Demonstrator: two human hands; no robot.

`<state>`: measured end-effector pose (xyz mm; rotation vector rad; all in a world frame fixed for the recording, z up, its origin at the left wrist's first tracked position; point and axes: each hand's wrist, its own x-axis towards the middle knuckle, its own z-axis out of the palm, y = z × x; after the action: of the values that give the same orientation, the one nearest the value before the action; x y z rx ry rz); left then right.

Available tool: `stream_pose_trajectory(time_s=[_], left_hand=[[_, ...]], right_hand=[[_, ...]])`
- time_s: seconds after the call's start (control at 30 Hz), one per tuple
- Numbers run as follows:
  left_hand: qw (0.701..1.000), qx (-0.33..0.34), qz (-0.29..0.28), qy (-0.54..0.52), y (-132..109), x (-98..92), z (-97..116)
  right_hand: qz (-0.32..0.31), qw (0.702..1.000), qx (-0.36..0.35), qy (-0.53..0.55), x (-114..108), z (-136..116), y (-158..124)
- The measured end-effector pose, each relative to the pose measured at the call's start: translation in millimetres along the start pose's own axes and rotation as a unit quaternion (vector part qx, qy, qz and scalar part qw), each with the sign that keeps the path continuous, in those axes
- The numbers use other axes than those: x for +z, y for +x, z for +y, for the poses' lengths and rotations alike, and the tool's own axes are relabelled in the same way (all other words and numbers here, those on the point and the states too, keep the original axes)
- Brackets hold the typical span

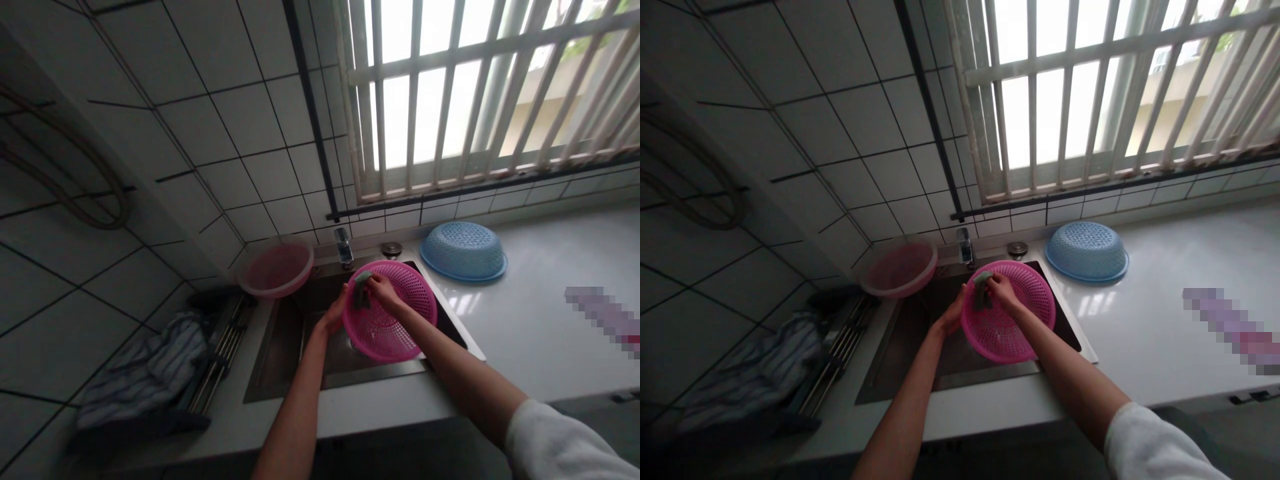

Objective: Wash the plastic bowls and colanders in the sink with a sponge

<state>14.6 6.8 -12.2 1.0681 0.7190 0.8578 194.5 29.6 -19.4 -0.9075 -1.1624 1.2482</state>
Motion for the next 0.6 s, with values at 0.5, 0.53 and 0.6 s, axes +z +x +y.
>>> stream_pose_trajectory(time_s=[0.5,0.53,0.6], left_hand=[[1.0,-0.001,0.004,0.0,-2,5.8,6],[1.0,0.005,-0.002,-0.003,-3,6.6,8],[1.0,0.008,0.005,-0.001,-5,4.3,10]], right_hand=[[0.03,0.991,0.056,0.114,-3,5,7],[0.045,0.989,0.059,0.127,-5,4,9],[0.031,0.99,0.066,0.122,-5,4,9]])
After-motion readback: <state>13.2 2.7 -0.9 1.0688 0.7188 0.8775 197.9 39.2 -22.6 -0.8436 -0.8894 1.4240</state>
